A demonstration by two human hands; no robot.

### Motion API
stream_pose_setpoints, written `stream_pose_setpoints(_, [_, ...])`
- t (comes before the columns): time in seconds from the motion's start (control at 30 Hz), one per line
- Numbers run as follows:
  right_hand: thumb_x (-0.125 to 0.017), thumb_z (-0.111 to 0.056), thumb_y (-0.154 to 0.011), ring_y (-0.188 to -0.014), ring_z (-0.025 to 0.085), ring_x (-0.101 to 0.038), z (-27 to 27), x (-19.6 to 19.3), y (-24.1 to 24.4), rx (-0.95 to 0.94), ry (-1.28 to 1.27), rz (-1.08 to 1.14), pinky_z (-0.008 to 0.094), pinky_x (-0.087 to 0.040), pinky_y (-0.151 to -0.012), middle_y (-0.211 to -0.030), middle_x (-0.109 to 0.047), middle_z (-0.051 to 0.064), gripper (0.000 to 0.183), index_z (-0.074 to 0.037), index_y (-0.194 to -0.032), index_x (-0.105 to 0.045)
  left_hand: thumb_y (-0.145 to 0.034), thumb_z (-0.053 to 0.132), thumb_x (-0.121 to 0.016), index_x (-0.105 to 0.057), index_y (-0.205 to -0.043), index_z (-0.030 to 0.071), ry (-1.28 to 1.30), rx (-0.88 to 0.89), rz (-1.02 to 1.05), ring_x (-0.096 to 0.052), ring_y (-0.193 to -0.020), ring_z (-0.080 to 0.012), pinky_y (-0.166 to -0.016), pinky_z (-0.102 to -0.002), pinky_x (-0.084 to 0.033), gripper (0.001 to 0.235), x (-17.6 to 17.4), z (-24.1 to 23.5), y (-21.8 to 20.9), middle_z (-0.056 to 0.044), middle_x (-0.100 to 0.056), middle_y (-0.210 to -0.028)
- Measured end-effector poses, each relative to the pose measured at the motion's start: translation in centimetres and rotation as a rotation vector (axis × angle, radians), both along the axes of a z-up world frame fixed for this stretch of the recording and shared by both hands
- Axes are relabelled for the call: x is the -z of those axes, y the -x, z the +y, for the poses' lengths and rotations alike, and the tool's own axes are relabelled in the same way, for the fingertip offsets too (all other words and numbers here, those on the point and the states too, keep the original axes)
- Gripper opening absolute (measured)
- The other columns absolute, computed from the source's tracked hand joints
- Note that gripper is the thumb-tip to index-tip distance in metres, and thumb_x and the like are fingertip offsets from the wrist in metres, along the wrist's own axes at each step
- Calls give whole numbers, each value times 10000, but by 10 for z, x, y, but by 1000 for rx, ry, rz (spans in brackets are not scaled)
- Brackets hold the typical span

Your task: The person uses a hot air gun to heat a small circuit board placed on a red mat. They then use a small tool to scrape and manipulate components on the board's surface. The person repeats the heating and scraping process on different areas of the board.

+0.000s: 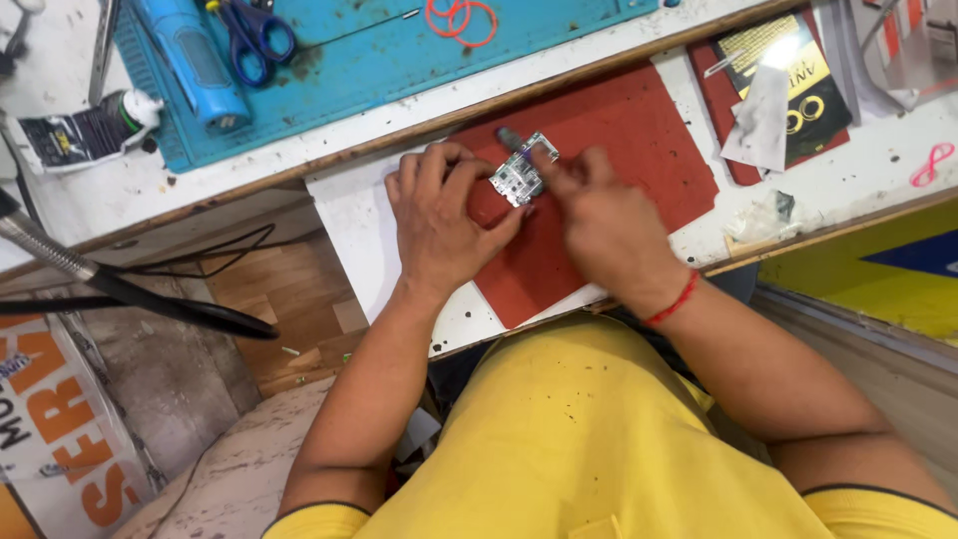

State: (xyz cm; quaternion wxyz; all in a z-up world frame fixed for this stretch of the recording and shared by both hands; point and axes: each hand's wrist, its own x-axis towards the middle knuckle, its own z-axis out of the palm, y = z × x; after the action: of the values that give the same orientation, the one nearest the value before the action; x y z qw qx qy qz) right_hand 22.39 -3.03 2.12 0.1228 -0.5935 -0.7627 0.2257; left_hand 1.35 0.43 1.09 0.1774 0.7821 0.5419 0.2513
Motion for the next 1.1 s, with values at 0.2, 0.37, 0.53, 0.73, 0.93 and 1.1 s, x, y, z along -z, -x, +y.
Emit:
stream_pose_setpoints(0.2, [-541,8,-899,-641,301,-654,-1,0,-31,-46,-130,-127,426,-539,-530,-1130,-644,92,647,-280,-1476,-601,-618,324,-952,-691,-938,134,-63,-36,-15,-514,-1078,-282,-922,-469,-362,455,4,-1,-2,-30,-572,-1126])
stream_pose_setpoints(0.37, [-562,-37,-911,-690,274,-674,43,-9,-65,-343,-147,-220,397,-553,-582,-1170,-635,46,661,-363,-1485,-588,-596,320,-957,-703,-945,137,12,-11,-28,-525,-1061,-248,-901,-457,-350,469,4,7,3,-6,-584,-1117])
stream_pose_setpoints(0.53, [-538,-61,-704,-700,253,-706,64,-5,-65,-545,-176,-216,373,-563,-547,-1206,-662,43,755,-392,-1375,-638,-598,311,-958,-711,-950,152,5,-8,-58,-520,-1070,-245,-929,-442,-353,458,8,3,2,-2,-576,-1119])
stream_pose_setpoints(0.73, [-552,-140,-845,-659,246,-685,70,-5,-53,-572,-127,-333,385,-573,-600,-1206,-661,42,598,-401,-1374,-650,-588,308,-960,-711,-946,144,28,-13,-58,-525,-1054,-252,-924,-439,-345,466,5,7,0,-13,-578,-1102])
stream_pose_setpoints(0.93, [-576,-131,-849,-733,229,-683,84,-16,-74,-559,-212,-335,375,-537,-555,-1222,-658,8,646,-358,-1452,-631,-595,324,-970,-704,-952,148,13,-24,-41,-530,-1068,-263,-935,-446,-358,479,5,1,5,-17,-577,-1103])
stream_pose_setpoints(1.1, [-578,-148,-812,-613,185,-649,95,-6,-73,-614,-301,-429,413,-530,-603,-1201,-652,-30,661,-413,-1415,-636,-572,338,-960,-696,-951,159,-16,-13,-64,-529,-1051,-262,-926,-448,-372,496,2,5,0,-15,-571,-1100])
